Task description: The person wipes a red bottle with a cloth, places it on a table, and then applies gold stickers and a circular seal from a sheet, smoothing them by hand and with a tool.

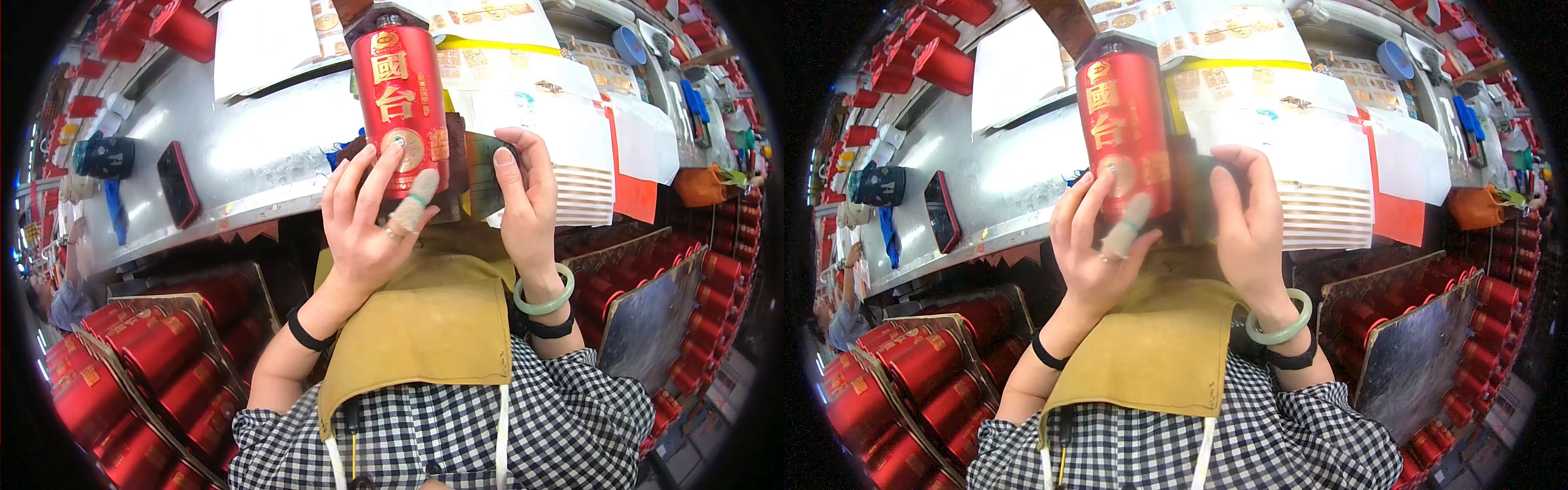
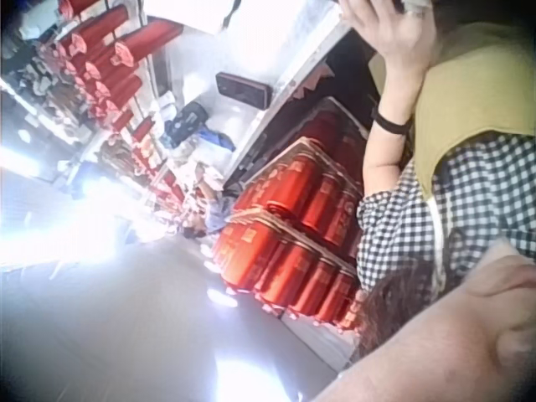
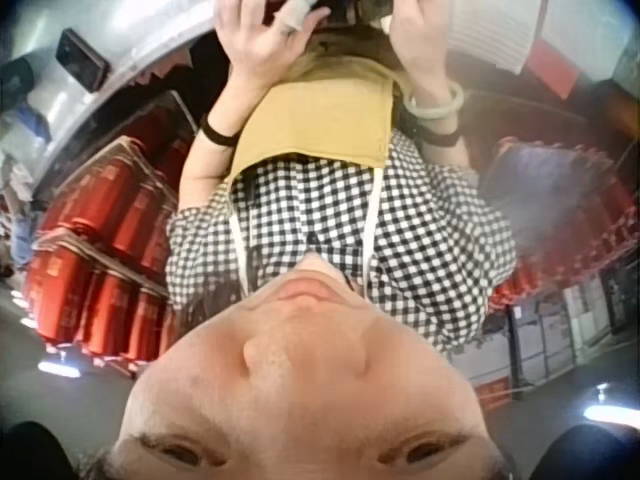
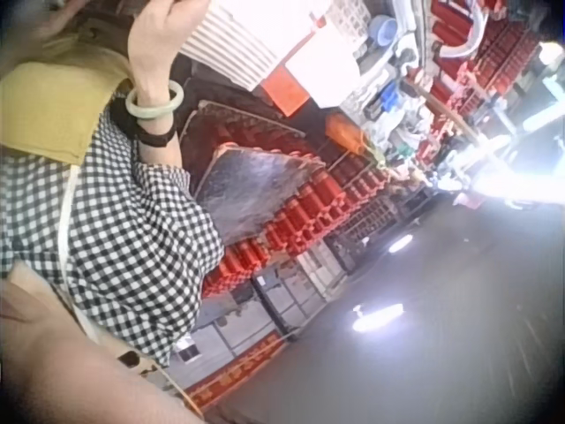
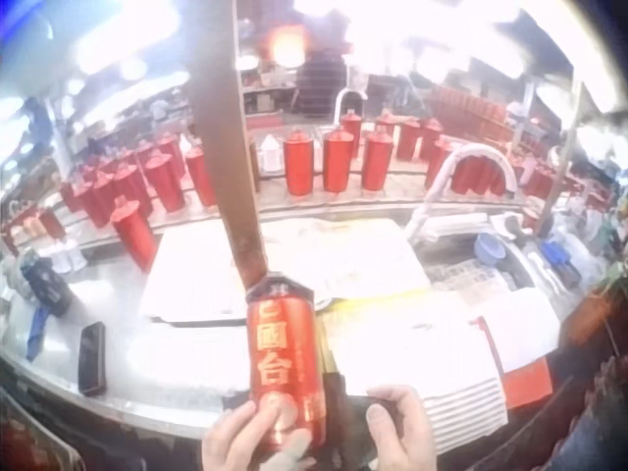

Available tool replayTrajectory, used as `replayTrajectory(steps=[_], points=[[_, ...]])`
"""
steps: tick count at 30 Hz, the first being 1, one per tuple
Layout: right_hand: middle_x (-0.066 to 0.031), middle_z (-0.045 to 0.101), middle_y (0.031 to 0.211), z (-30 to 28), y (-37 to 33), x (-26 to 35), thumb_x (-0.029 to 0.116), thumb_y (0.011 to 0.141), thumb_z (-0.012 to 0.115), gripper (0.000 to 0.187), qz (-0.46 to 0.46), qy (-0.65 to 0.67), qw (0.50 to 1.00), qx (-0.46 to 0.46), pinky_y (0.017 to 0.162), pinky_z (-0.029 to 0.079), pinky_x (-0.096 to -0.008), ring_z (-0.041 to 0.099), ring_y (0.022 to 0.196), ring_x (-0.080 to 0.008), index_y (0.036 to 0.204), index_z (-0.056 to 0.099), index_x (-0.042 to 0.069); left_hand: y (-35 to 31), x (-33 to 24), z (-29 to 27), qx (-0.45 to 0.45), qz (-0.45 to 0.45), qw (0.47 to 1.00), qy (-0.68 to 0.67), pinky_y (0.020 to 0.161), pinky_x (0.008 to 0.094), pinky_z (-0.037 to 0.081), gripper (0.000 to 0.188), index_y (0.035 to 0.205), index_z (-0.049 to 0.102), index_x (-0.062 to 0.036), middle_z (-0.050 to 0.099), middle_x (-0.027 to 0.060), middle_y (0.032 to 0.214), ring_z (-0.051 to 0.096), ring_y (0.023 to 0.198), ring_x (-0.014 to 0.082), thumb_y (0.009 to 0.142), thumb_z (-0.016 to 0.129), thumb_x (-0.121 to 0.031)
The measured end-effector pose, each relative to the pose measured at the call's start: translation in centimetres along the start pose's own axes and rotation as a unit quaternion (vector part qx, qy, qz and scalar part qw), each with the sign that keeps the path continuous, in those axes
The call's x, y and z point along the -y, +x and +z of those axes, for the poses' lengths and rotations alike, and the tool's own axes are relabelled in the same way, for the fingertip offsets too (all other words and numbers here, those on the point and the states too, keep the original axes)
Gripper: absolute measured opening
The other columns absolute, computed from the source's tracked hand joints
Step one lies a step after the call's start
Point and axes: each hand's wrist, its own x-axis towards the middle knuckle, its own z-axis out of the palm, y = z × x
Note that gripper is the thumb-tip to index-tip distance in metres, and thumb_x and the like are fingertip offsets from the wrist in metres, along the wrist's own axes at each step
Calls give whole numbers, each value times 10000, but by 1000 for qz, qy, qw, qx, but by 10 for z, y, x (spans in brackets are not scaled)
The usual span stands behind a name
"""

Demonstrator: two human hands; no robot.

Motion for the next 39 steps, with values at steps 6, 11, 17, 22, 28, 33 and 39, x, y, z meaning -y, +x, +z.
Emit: replayTrajectory(steps=[6,11,17,22,28,33,39], points=[[-87,630,1145,4,-1,2,40,1042,545,200,-9,9,1000,5,989,445,-283,570,1107,-135,1229,566,-28,5,-17,16,-27,-17,997,69,1074,448,431,333,1149,786,-299,591,87,1424,564,1235,302,827,787,-215],[-81,638,1102,8,-1,6,38,1027,579,195,-34,-8,999,-11,942,472,-279,595,1054,-134,1211,576,-25,-11,-1,13,-135,-74,988,6,970,426,468,443,1151,775,-193,671,117,1348,585,1193,308,722,885,-175],[-169,666,1069,17,-3,-7,44,973,626,179,-75,-158,985,3,917,500,-367,658,1005,-306,1141,615,-15,-28,8,15,-118,-106,987,-34,1014,445,504,458,1163,756,-59,616,196,1418,576,1239,373,723,879,-14],[-143,683,1048,-8,10,-21,39,985,618,183,-46,-164,985,-15,889,507,-348,658,979,-244,1155,632,-25,-30,3,13,-112,-137,984,-32,1018,429,487,508,1198,763,-109,610,185,1438,564,1261,373,709,901,-133],[-122,687,1050,-2,21,-9,31,991,615,207,-86,-86,992,-30,909,503,-318,656,992,-205,1191,626,-23,19,1,9,-24,-89,994,-57,1096,464,420,708,1315,691,-129,495,169,1523,472,1340,372,644,916,-151],[-134,711,1060,9,37,31,-12,935,637,211,-218,-173,960,12,900,525,-358,679,991,-264,1142,676,7,26,8,7,-33,-167,974,-152,1100,404,461,960,1474,500,-1,499,171,1476,520,1324,330,638,956,-131],[-65,746,946,9,36,41,-27,762,717,289,-473,-265,819,188,704,514,-351,611,764,-236,1025,762,84,20,12,13,-51,-172,963,-198,1079,419,491,974,1459,487,39,515,221,1486,577,1306,370,632,967,-143]])
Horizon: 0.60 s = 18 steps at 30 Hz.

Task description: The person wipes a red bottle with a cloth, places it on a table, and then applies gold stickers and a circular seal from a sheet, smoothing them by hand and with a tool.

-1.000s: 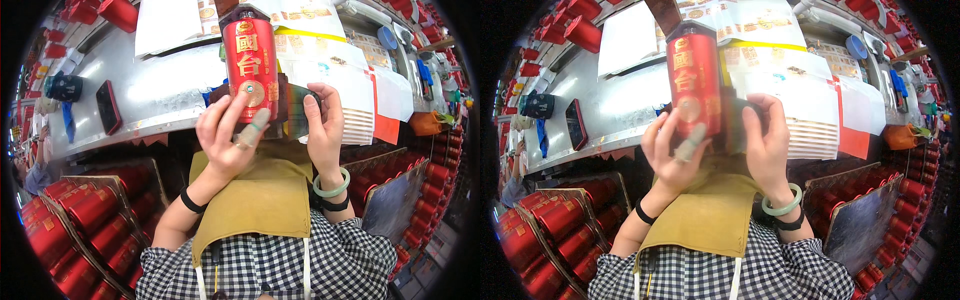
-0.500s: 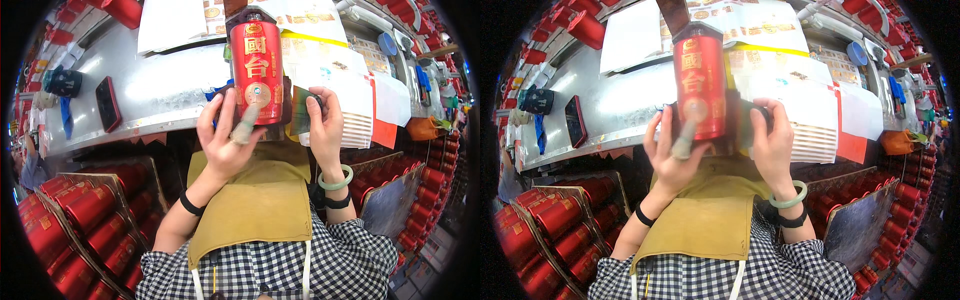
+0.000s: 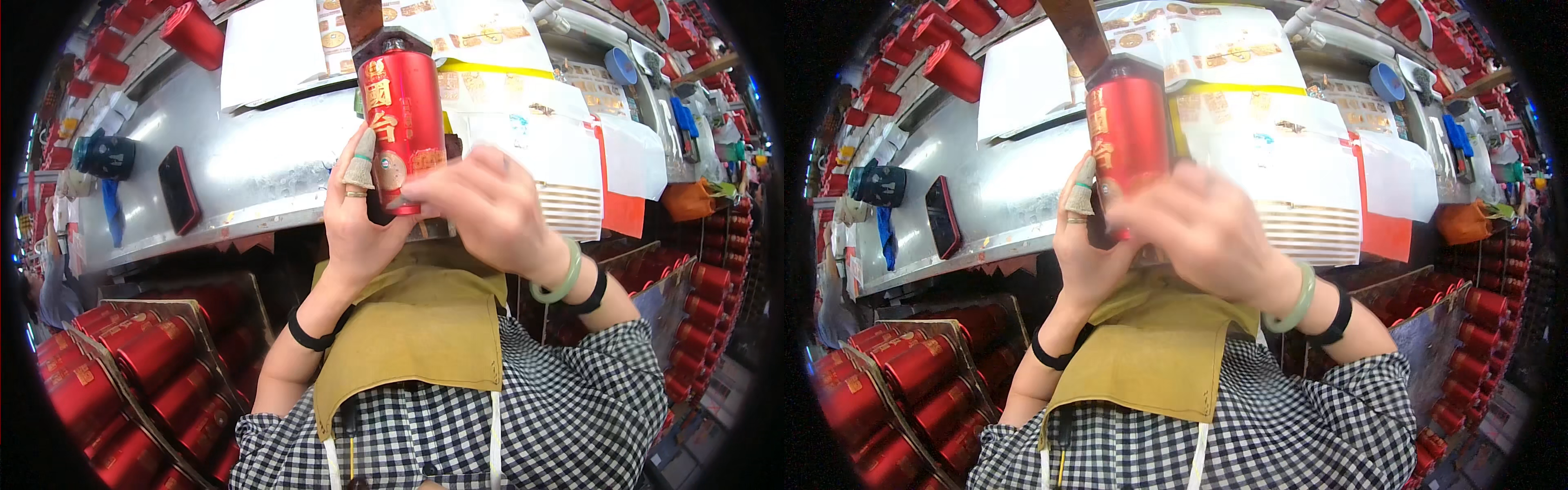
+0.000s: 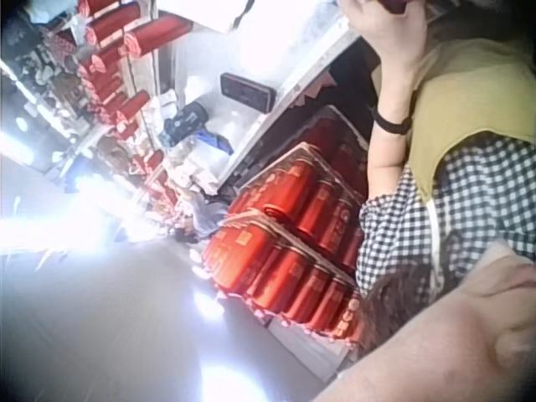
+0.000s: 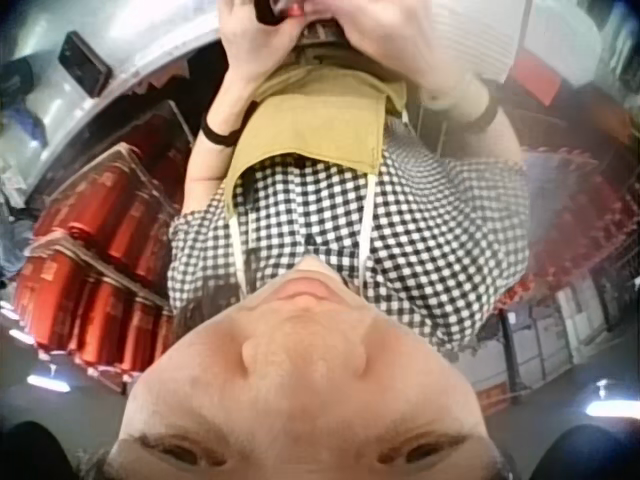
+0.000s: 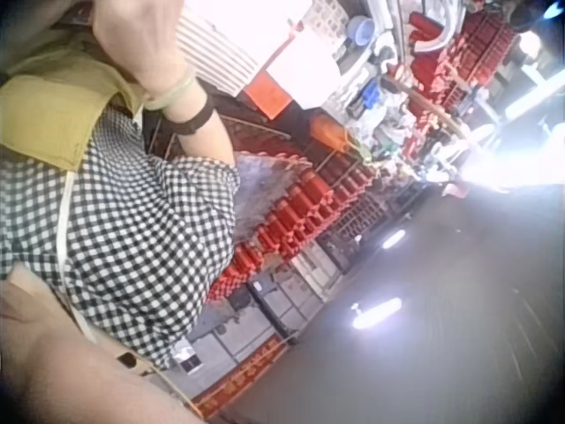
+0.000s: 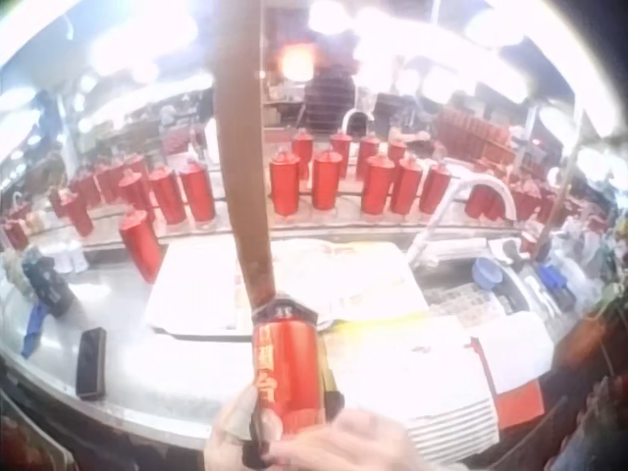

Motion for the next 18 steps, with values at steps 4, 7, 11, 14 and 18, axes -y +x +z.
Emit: replayTrajectory(steps=[4,7,11,14,18], points=[[-45,749,947,6,20,-43,44,775,718,248,23,-67,996,-55,684,485,-333,619,764,-205,1014,758,96,-2,0,-6,16,-5,1000,-1,1101,417,471,1056,1517,433,9,524,200,1479,561,1330,328,628,982,-144],[-1,690,900,12,12,-38,106,771,666,237,-76,-101,991,-54,754,515,-339,612,836,-207,998,717,145,0,8,-5,29,-8,999,-32,1099,417,471,1057,1524,424,7,529,197,1475,564,1322,323,637,977,-146],[2,672,883,12,15,-13,130,770,670,219,-35,-84,996,16,732,489,-347,601,778,-218,987,693,154,2,6,-8,63,-7,998,-12,1093,429,471,1019,1510,399,62,516,249,1472,561,1324,386,679,952,-144],[18,671,849,0,36,-53,138,775,670,187,-51,-198,976,-79,753,457,-358,599,803,-217,959,697,156,-4,9,-11,56,-26,997,-42,1097,423,465,1029,1520,382,68,520,254,1471,562,1326,375,688,948,-146],[25,737,908,10,3,1,98,770,705,234,-112,-36,993,25,758,458,-316,614,803,-174,993,758,150,-7,18,-9,100,-70,989,-87,1114,425,445,1021,1558,330,64,517,255,1480,552,1332,378,729,903,-98]])
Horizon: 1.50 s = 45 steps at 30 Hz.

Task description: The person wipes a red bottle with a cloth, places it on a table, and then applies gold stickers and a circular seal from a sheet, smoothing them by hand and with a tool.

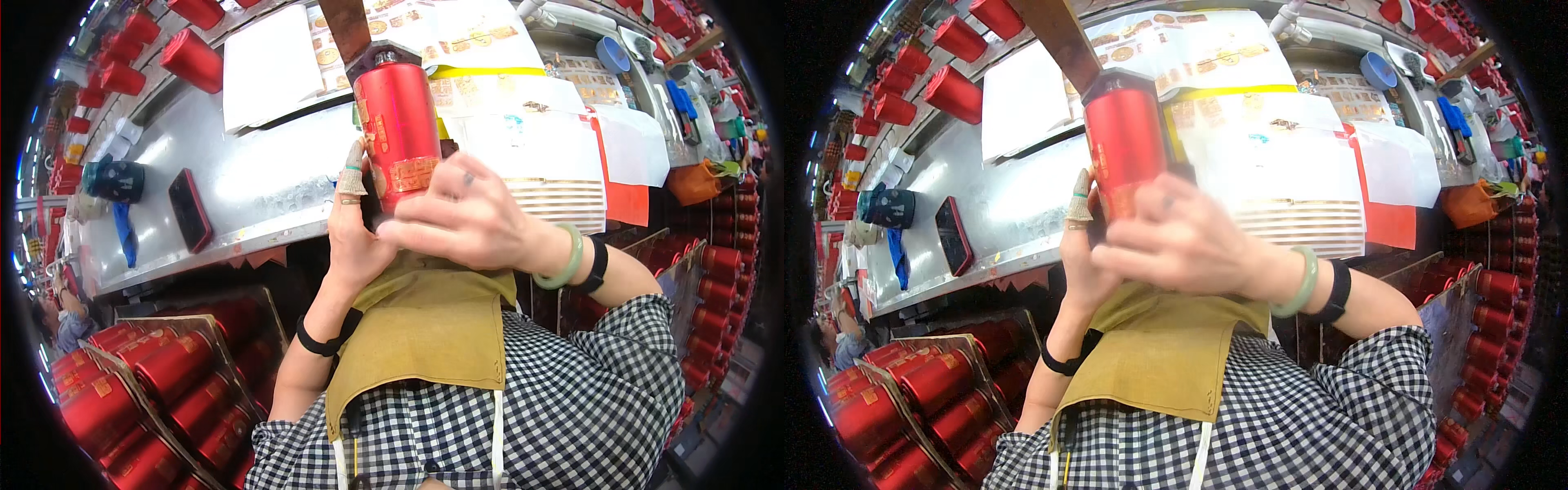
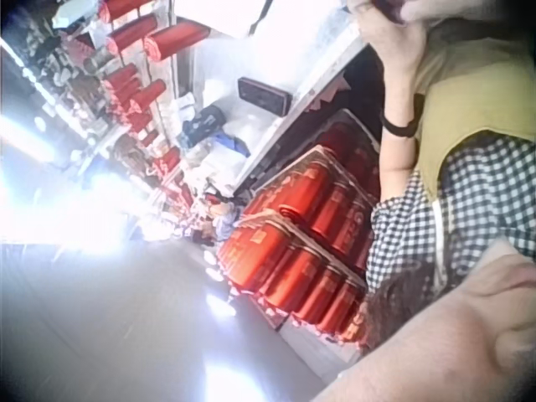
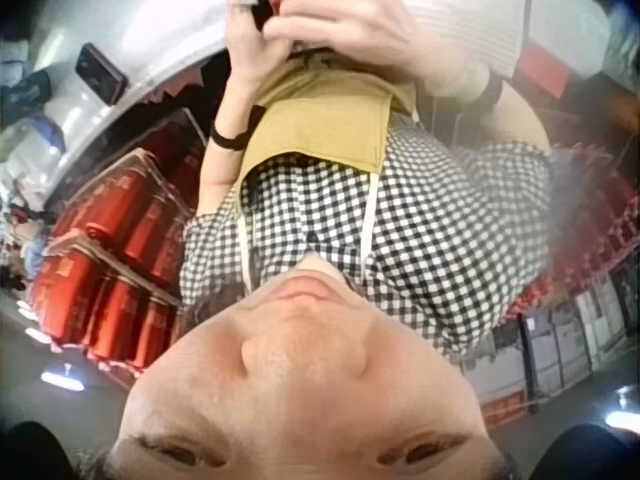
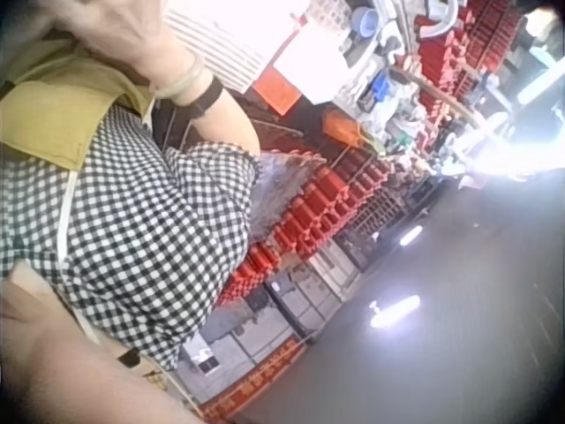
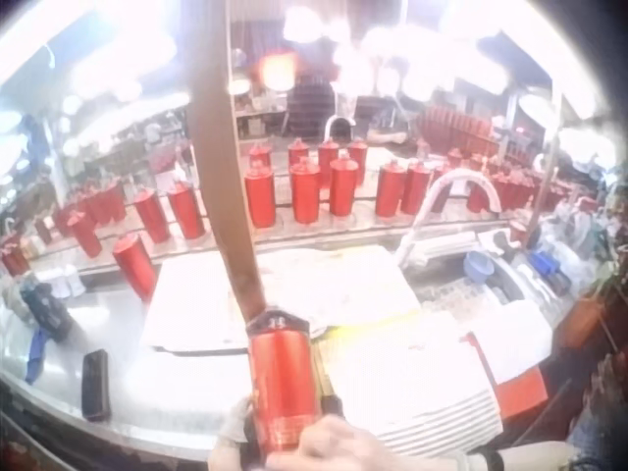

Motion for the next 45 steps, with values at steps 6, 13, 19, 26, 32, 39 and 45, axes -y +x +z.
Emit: replayTrajectory(steps=[6,13,19,26,32,39,45], points=[[18,680,915,1,7,-54,153,785,676,211,95,-160,979,-85,778,481,-372,599,814,-227,991,714,180,1,-6,-2,-2,-8,998,-54,1113,411,441,1036,1566,320,45,526,236,1457,552,1324,363,727,908,-105],[-35,753,931,2,2,-59,16,824,733,170,109,-31,987,-112,716,456,-363,609,744,-234,967,751,105,0,-8,-2,-46,25,997,49,1121,391,436,950,1546,375,53,553,180,1433,553,1326,288,752,882,-71],[-1,756,983,-3,-26,-18,40,752,736,295,10,48,998,-34,718,452,-319,568,754,-172,1026,775,141,-7,2,0,-59,48,996,57,1105,386,455,872,1502,469,45,584,195,1448,584,1314,295,749,893,-74],[-87,732,939,-27,-24,-39,-68,809,756,301,207,8,959,-193,744,513,-350,674,836,-255,1088,717,39,-18,2,11,-187,135,961,152,1026,432,506,493,1134,754,-9,701,153,1313,634,1225,351,664,902,-31],[-111,713,998,-24,-22,-39,-72,836,741,277,235,4,951,-200,761,537,-343,675,876,-267,1093,706,26,-18,5,13,-185,186,946,188,1024,453,534,384,1062,765,-42,682,182,1327,595,1264,383,701,887,0],[-51,750,967,-2,-19,-34,-54,773,734,254,199,1,970,-138,812,465,-351,664,852,-244,974,766,97,-10,-19,16,-184,188,944,201,1023,423,485,437,1114,778,-88,677,181,1341,601,1236,355,692,876,-32],[-20,750,929,-10,-34,-10,-19,730,741,278,91,70,993,-14,759,474,-335,637,800,-199,983,771,91,-9,1,11,-158,176,958,163,968,438,527,485,1110,756,-3,662,212,1354,638,1221,353,643,888,-17]])
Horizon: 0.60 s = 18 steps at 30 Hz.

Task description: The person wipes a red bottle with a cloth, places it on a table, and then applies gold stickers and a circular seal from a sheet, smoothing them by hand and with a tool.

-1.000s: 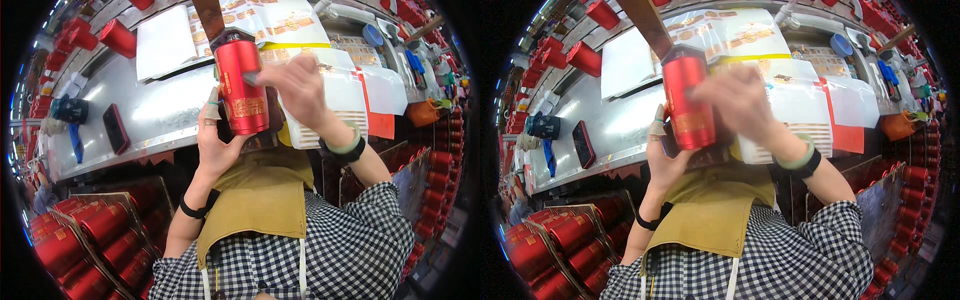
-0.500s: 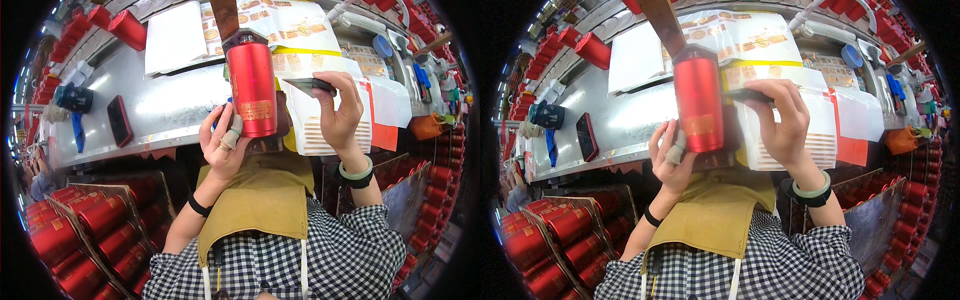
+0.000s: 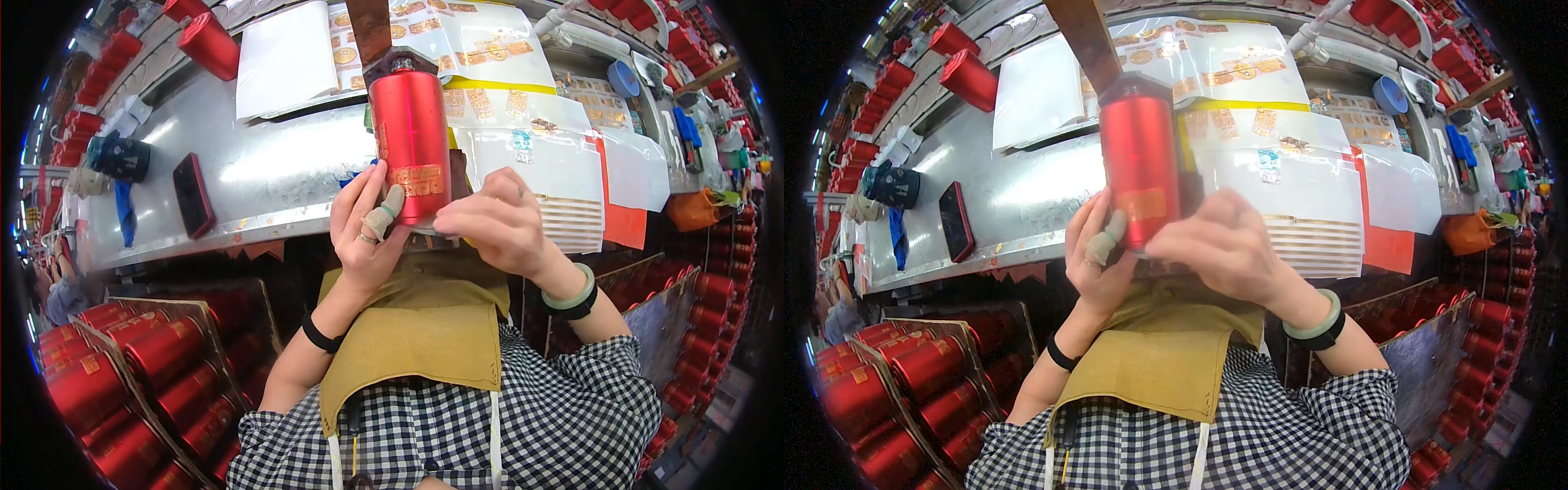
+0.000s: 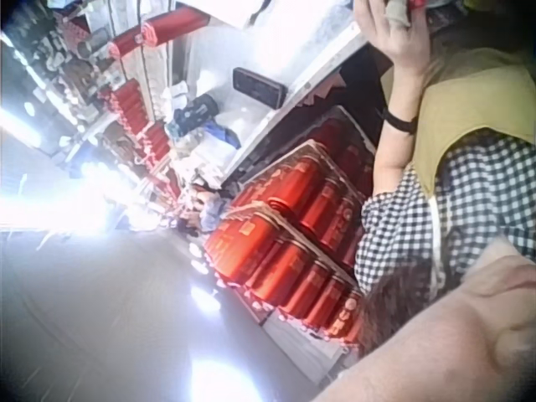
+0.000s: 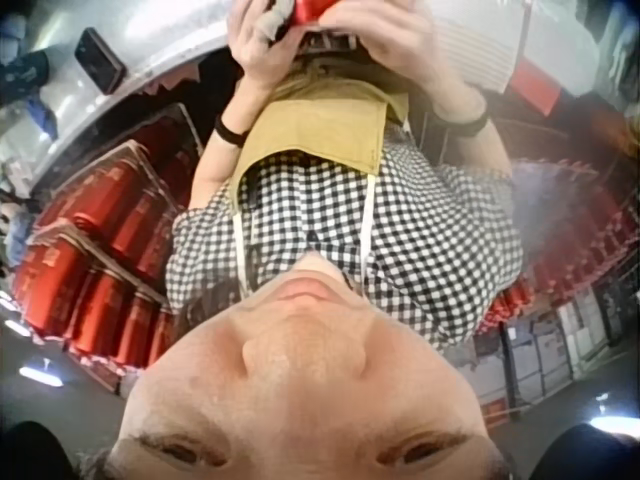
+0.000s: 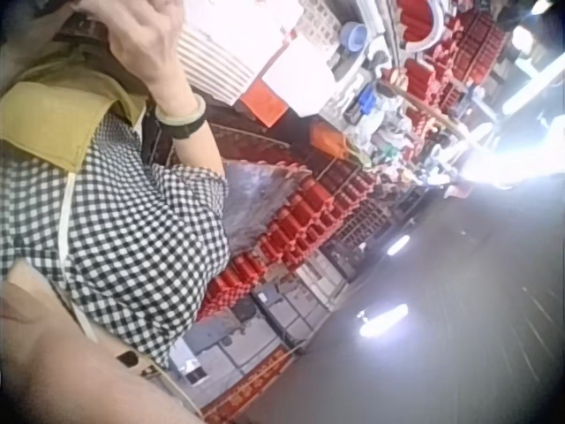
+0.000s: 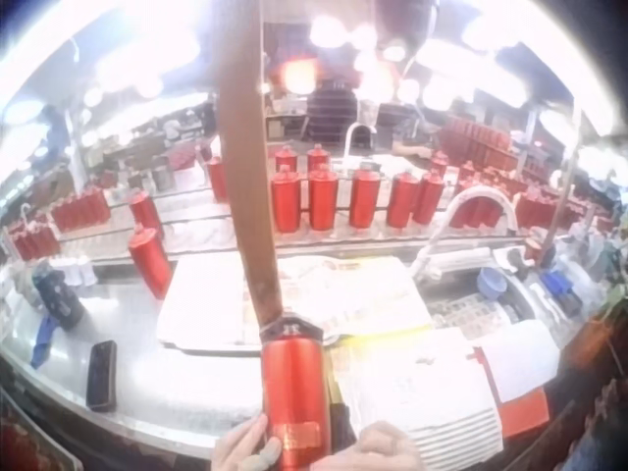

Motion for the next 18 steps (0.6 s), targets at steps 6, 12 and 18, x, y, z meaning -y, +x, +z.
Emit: replayTrajectory(steps=[6,12,18], points=[[-64,747,930,-12,17,-11,-55,751,790,299,62,-22,990,-125,711,485,-339,643,790,-235,1023,755,65,-10,-2,-6,-33,-41,998,-31,991,446,513,495,1099,757,-10,658,204,1364,623,1237,357,623,892,-31],[-80,736,940,-9,23,-11,-92,744,785,317,62,-40,986,-153,721,501,-340,654,805,-257,1026,730,42,-2,-1,-7,4,-24,1000,7,1033,450,502,469,1103,751,-21,677,185,1342,620,1237,387,651,873,1],[-56,753,960,-5,33,-9,-69,736,742,293,66,-75,984,-144,790,479,-336,672,852,-235,995,756,68,12,-11,-11,15,84,995,57,1025,448,496,468,1072,774,-39,685,177,1326,624,1232,382,621,897,-54]])
